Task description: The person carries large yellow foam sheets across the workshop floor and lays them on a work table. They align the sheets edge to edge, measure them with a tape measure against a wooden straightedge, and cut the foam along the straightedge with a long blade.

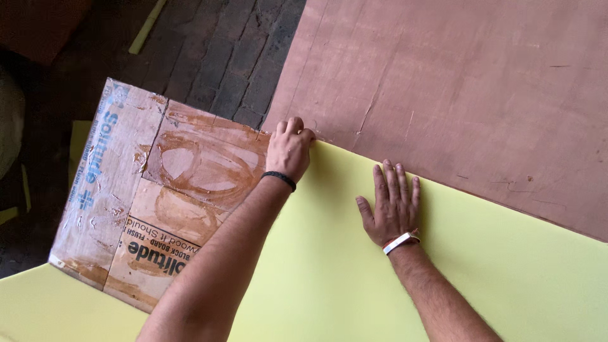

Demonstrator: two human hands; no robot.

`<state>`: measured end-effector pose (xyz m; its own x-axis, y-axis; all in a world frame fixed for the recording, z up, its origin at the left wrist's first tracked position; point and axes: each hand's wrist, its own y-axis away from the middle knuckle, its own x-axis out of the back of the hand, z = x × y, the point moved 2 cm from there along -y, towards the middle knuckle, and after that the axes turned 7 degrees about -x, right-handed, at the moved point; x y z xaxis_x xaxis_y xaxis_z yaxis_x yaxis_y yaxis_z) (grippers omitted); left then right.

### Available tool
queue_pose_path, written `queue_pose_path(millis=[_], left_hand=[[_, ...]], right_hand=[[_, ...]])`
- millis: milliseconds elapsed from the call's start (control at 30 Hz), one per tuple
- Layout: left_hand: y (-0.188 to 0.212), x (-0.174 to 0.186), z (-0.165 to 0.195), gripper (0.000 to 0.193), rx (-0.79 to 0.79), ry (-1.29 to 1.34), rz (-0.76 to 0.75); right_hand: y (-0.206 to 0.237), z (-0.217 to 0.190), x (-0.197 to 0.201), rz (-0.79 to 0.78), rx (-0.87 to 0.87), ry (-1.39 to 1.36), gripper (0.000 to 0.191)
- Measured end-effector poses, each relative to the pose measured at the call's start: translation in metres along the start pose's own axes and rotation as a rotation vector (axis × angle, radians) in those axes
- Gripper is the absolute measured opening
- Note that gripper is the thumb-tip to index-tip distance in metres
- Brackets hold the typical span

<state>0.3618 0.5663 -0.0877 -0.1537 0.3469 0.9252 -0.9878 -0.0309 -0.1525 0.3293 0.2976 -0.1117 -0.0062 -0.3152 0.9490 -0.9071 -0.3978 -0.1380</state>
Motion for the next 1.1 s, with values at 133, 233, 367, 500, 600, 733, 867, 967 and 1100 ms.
queue_pose_path(millis=[133, 233, 367, 500, 600, 733, 867, 967, 1100], left_hand=[[0.017, 0.022, 0.007, 0.009, -0.134, -0.049, 0.091], [0.06, 0.047, 0.023, 0.01, -0.251, -0.141, 0.218], [0.091, 0.058, 0.04, 0.01, -0.23, -0.152, 0.309], [0.088, 0.061, 0.046, 0.015, -0.175, -0.137, 0.334], [0.097, 0.066, 0.049, 0.011, -0.226, -0.154, 0.356], [0.1, 0.059, 0.042, 0.01, -0.193, -0.221, 0.325], [0.058, 0.03, 0.025, 0.01, -0.037, -0.23, 0.147], [0.033, 0.014, 0.019, 0.024, 0.023, -0.227, -0.019], [0.038, -0.009, 0.045, 0.06, -0.11, -0.101, -0.093]], right_hand=[[0.001, -0.002, 0.005, 0.036, 0.005, -0.042, 0.073], [0.003, -0.005, 0.009, 0.072, -0.004, -0.066, 0.071], [0.005, -0.006, 0.013, 0.099, 0.004, -0.041, 0.069], [0.005, -0.006, 0.013, 0.112, 0.017, -0.014, 0.067], [0.007, -0.005, 0.012, 0.183, 0.014, -0.102, 0.063], [0.008, -0.002, 0.011, 0.179, 0.02, -0.075, 0.065], [0.006, 0.0, 0.013, 0.044, -0.012, -0.007, 0.066], [0.005, 0.0, 0.014, -0.027, -0.039, -0.007, 0.066], [0.007, 0.001, 0.013, -0.059, -0.054, -0.041, 0.068]])
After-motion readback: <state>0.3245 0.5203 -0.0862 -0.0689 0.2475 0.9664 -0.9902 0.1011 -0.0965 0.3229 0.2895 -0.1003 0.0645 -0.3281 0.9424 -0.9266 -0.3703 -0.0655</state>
